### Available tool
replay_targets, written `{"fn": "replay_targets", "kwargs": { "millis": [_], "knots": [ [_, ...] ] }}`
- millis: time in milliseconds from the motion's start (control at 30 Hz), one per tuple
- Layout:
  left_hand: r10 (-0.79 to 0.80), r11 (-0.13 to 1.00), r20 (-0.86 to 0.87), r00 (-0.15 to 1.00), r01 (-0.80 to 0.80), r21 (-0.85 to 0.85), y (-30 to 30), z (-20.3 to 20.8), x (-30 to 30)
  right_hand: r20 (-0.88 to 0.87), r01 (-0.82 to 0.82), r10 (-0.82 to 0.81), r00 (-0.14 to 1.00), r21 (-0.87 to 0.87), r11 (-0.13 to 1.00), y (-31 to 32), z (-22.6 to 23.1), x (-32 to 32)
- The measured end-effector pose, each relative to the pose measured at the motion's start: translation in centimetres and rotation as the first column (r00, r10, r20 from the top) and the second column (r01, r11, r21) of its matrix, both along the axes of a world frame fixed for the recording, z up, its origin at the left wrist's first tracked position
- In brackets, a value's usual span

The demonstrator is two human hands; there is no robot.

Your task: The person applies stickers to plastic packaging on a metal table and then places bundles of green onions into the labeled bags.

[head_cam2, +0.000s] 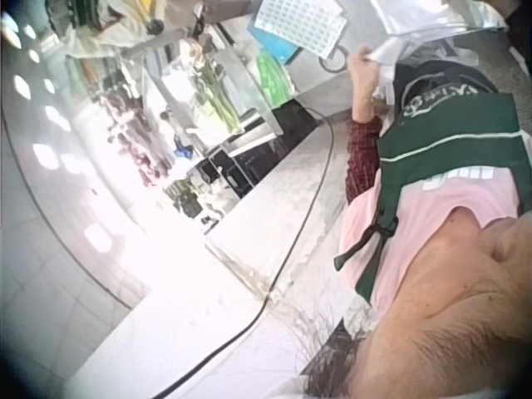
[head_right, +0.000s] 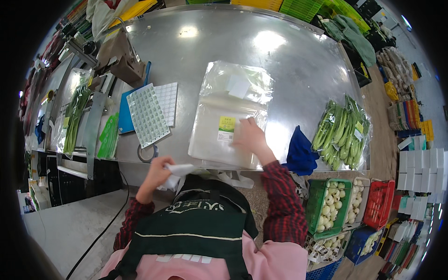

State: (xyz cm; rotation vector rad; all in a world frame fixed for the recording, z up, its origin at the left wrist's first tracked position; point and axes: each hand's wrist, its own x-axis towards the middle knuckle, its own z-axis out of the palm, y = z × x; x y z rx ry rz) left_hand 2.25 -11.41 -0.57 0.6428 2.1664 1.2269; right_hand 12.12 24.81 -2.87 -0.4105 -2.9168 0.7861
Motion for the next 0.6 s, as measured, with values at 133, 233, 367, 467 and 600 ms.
{"fn": "replay_targets", "kwargs": {
  "millis": [133,233,367,467,600],
  "knots": [
    [0.143,0.936,0.133,0.981,-0.177,0.304,-2.8,1.5,-2.6,0.201,-0.092,0.102,0.974,-0.057,0.994,2.4,-1.9,3.6],
    [-0.045,0.920,-0.118,0.992,0.088,0.383,-0.3,2.9,-2.3,0.051,-0.059,0.083,0.995,-0.363,0.930,3.7,-3.6,3.1],
    [-0.133,0.965,0.336,0.932,0.044,0.260,2.2,4.0,-1.3,0.040,0.058,-0.043,0.998,-0.584,0.810,6.3,0.6,1.2],
    [-0.162,0.970,0.050,0.986,0.150,0.193,3.9,3.3,-0.6,-0.400,0.152,-0.490,0.775,-0.634,0.758,6.7,3.0,-0.2],
    [-0.148,0.984,-0.233,0.961,0.167,0.066,6.0,3.2,-0.3,-0.264,-0.132,-0.043,0.963,-0.609,0.782,-3.7,5.8,0.0]
  ]
}}
